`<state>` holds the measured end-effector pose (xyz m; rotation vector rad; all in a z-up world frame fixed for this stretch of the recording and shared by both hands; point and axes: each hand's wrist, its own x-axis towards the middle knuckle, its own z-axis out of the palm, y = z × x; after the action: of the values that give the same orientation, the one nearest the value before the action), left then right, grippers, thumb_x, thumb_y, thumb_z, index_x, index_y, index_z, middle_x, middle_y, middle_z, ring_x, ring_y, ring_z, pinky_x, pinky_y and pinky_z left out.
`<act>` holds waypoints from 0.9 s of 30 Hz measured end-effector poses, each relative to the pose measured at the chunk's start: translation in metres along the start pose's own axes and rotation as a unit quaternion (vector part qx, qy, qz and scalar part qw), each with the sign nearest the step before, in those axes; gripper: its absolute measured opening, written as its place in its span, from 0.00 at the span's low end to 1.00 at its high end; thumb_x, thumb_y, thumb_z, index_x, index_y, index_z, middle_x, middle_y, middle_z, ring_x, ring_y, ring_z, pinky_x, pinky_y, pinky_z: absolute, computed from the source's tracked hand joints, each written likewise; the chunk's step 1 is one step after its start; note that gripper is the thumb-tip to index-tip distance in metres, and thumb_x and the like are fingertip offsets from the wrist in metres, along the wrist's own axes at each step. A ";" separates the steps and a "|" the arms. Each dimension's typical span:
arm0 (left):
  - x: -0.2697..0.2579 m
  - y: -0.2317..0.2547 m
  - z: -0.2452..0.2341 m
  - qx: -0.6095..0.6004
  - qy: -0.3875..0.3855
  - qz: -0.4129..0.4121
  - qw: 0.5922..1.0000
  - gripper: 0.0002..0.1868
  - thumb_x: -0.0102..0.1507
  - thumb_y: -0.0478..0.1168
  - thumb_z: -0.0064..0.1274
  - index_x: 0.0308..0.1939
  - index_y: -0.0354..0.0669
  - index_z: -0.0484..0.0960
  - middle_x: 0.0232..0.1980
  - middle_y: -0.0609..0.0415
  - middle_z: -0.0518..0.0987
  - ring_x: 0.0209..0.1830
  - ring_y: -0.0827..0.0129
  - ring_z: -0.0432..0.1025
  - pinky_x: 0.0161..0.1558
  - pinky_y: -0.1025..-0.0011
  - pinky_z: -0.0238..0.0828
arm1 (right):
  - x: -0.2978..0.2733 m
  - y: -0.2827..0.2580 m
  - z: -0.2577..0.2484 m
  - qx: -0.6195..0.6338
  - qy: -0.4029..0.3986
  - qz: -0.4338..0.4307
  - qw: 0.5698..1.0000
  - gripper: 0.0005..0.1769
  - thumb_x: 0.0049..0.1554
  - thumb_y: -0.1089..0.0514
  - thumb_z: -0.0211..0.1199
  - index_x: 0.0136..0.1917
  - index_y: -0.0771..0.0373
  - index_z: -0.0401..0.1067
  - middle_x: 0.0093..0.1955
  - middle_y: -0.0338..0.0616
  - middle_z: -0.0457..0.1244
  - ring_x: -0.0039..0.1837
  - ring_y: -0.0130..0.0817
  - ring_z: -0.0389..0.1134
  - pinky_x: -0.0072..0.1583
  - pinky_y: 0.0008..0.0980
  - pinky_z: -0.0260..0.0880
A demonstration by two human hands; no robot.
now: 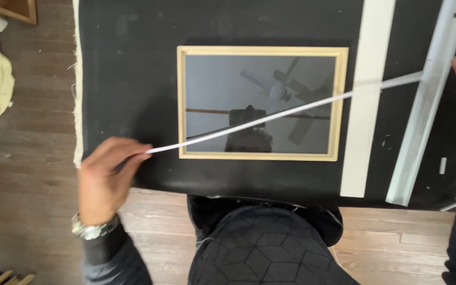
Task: Cleaning glass and cutting a plastic spacer strip for a picture frame.
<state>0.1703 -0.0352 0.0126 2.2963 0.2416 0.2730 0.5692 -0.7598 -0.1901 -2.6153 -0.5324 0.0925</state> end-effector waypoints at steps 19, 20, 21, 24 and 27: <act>-0.038 -0.034 -0.046 -0.050 0.110 -0.074 0.990 0.07 0.67 0.27 0.66 0.47 0.33 0.86 0.45 0.51 0.83 0.41 0.76 0.76 0.41 0.83 0.70 | -0.028 -0.457 -0.060 -0.018 -0.081 -0.181 0.980 0.41 0.47 0.47 0.70 0.71 0.64 0.67 0.71 0.58 0.61 0.67 0.60 0.66 0.69 0.52 0.62; -0.037 -0.034 -0.046 -0.056 0.108 -0.075 0.990 0.07 0.67 0.26 0.67 0.47 0.32 0.86 0.46 0.50 0.82 0.41 0.75 0.75 0.42 0.82 0.69 | -0.030 -0.467 -0.047 -0.034 -0.082 -0.272 0.958 0.45 0.44 0.43 0.72 0.70 0.65 0.66 0.71 0.60 0.61 0.69 0.65 0.65 0.72 0.55 0.58; -0.036 -0.032 -0.046 -0.054 0.111 -0.078 0.989 0.07 0.67 0.26 0.67 0.47 0.32 0.86 0.46 0.50 0.82 0.41 0.75 0.75 0.42 0.82 0.69 | -0.032 -0.463 -0.034 -0.032 -0.084 -0.275 0.957 0.45 0.44 0.43 0.72 0.70 0.65 0.66 0.71 0.60 0.61 0.69 0.65 0.65 0.72 0.55 0.58; -0.034 -0.024 -0.048 -0.079 0.118 -0.056 0.988 0.07 0.66 0.27 0.67 0.47 0.33 0.86 0.45 0.51 0.82 0.41 0.75 0.74 0.41 0.82 0.68 | -0.035 -0.469 -0.016 0.007 -0.111 -0.313 0.943 0.34 0.54 0.45 0.68 0.69 0.61 0.67 0.60 0.47 0.67 0.60 0.50 0.72 0.78 0.56 0.56; -0.035 -0.019 -0.049 -0.090 0.143 -0.085 0.982 0.10 0.62 0.28 0.67 0.46 0.36 0.86 0.42 0.52 0.82 0.38 0.76 0.74 0.38 0.81 0.68 | -0.038 -0.494 -0.039 -0.080 -0.270 -0.165 0.945 0.23 0.62 0.46 0.63 0.70 0.47 0.70 0.51 0.34 0.71 0.52 0.31 0.75 0.70 0.43 0.67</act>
<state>0.1218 0.0027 0.0265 2.0392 0.5344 0.5163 0.3656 -0.3885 0.0696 -2.5978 -1.2009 0.6972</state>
